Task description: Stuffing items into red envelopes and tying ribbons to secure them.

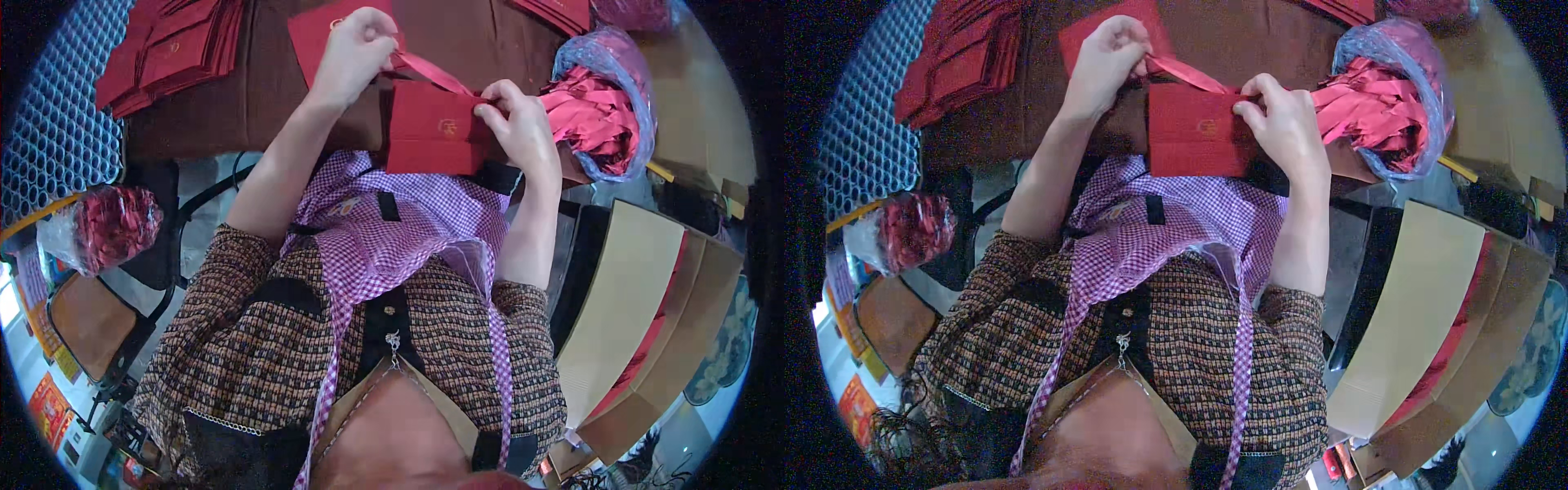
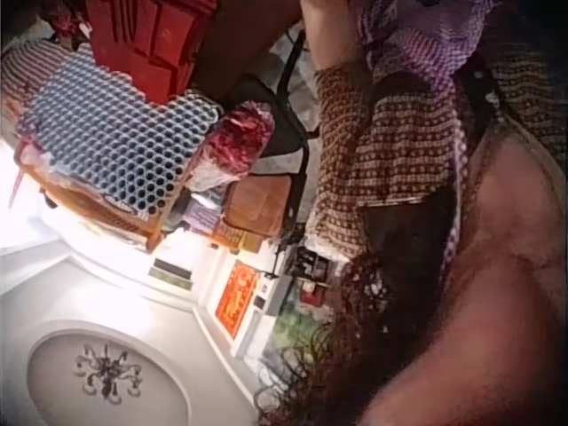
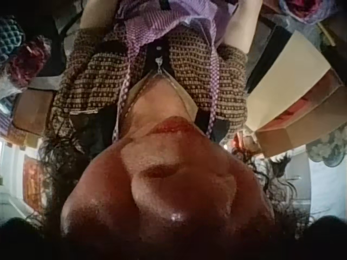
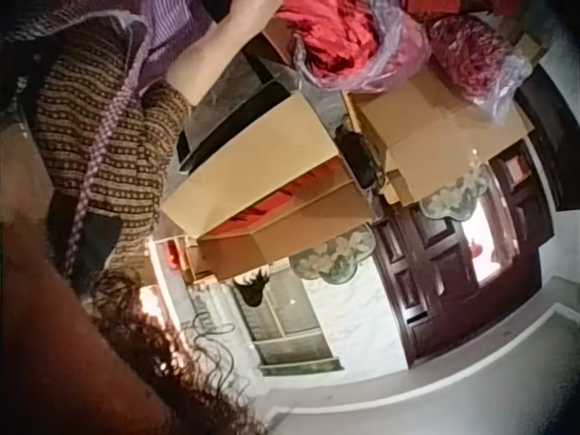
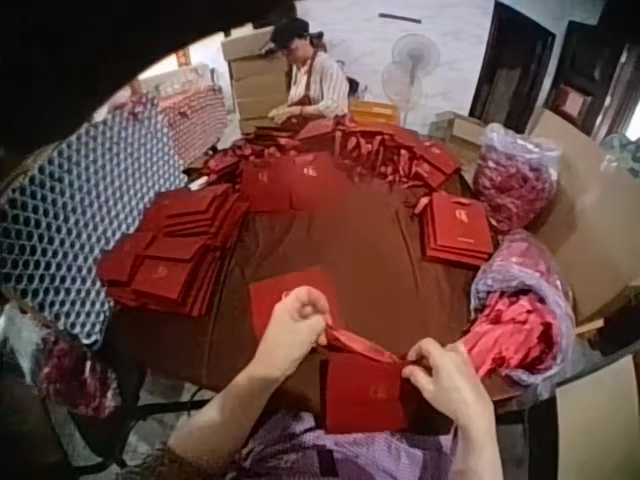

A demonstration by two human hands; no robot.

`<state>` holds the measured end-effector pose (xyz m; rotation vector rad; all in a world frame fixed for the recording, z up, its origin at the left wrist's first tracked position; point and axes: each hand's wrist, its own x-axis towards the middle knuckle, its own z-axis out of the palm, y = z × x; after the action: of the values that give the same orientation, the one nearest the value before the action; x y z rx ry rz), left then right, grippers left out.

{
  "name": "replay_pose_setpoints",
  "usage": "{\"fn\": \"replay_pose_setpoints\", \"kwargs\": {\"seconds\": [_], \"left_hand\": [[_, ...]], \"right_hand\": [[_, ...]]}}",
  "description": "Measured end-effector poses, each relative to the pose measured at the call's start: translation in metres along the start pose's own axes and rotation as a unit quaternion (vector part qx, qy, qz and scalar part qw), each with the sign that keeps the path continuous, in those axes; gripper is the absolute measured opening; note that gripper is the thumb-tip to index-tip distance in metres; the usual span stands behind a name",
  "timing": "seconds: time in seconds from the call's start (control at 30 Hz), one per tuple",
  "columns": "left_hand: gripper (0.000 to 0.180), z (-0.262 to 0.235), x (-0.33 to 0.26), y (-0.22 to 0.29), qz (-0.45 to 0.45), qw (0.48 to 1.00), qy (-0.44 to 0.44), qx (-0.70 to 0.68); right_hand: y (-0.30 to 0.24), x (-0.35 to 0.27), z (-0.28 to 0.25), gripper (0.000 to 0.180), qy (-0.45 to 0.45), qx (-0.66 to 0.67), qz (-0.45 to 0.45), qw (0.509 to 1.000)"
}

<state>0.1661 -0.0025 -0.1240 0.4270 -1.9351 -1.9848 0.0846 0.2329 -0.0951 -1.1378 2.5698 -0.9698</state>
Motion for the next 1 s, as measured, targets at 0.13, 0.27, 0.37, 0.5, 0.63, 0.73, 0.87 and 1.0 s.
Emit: {"fn": "replay_pose_setpoints", "kwargs": {"seconds": [0.13, 0.27, 0.37, 0.5, 0.63, 0.73, 0.87, 1.0], "left_hand": [[0.02, -0.009, 0.001, -0.002, 0.111, 0.98, -0.106, 0.122], [0.019, -0.014, -0.001, -0.013, 0.214, 0.907, -0.212, 0.295], [0.02, -0.013, -0.007, -0.006, 0.178, 0.898, -0.263, 0.304], [0.026, -0.012, -0.014, -0.001, 0.105, 0.911, -0.32, 0.239], [0.02, -0.014, -0.021, -0.012, 0.066, 0.908, -0.349, 0.221], [0.018, -0.017, -0.028, -0.014, 0.058, 0.926, -0.286, 0.239], [0.015, -0.022, -0.033, -0.011, -0.08, 0.956, -0.228, 0.166], [0.014, -0.025, -0.032, -0.016, -0.091, 0.968, -0.195, 0.127]], "right_hand": [[0.003, 0.007, -0.001, 0.022, -0.03, 0.002, 0.029, 0.999], [0.019, 0.013, 0.002, 0.017, -0.053, 0.024, 0.039, 0.998], [0.028, 0.016, 0.001, 0.014, -0.082, 0.058, 0.037, 0.994], [0.026, 0.025, -0.004, 0.014, -0.131, 0.076, 0.068, 0.986], [0.021, 0.029, -0.007, 0.019, -0.13, 0.091, 0.035, 0.987], [0.023, 0.019, -0.018, 0.034, -0.073, 0.142, 0.025, 0.987], [0.029, -0.003, -0.052, 0.024, -0.132, 0.287, 0.134, 0.939], [0.048, -0.017, -0.041, 0.023, -0.069, 0.654, -0.08, 0.749]]}}
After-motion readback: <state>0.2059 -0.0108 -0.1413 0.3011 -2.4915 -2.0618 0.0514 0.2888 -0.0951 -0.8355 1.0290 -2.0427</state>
